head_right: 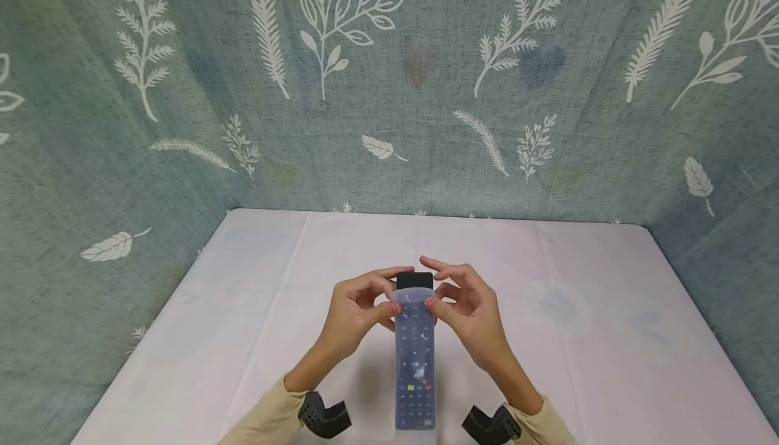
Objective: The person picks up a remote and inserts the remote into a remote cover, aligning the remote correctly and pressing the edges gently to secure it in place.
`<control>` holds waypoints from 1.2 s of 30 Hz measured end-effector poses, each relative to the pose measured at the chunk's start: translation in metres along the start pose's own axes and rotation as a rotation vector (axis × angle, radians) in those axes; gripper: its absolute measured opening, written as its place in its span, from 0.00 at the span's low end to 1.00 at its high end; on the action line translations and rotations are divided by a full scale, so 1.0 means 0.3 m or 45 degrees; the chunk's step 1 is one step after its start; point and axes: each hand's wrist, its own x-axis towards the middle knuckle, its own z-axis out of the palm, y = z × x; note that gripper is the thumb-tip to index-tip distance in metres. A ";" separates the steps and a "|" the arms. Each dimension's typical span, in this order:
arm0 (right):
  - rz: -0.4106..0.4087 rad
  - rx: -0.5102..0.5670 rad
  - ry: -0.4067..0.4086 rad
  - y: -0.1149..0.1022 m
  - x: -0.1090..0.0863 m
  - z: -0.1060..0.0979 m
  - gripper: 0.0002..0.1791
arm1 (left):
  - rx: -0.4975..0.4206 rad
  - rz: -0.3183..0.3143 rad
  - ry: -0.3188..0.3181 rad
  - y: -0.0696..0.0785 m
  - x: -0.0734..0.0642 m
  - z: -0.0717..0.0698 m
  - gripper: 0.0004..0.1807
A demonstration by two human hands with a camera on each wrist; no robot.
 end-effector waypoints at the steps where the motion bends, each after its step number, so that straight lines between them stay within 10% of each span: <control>1: -0.023 -0.004 -0.010 0.002 -0.001 0.001 0.18 | 0.011 0.014 0.011 -0.001 0.000 0.003 0.05; 14: -0.110 -0.185 -0.022 0.021 -0.024 0.014 0.19 | 0.128 0.063 0.154 -0.007 -0.004 0.013 0.04; 25: -0.042 -0.302 0.023 -0.021 -0.012 0.020 0.14 | 0.140 0.178 0.048 0.048 -0.007 0.050 0.07; 32: 0.029 -0.077 0.015 -0.022 -0.016 -0.007 0.12 | -0.016 0.144 -0.006 0.027 -0.016 0.052 0.12; 36: 0.064 0.117 -0.037 -0.011 -0.017 -0.019 0.14 | -0.135 -0.003 -0.015 0.017 -0.016 0.052 0.19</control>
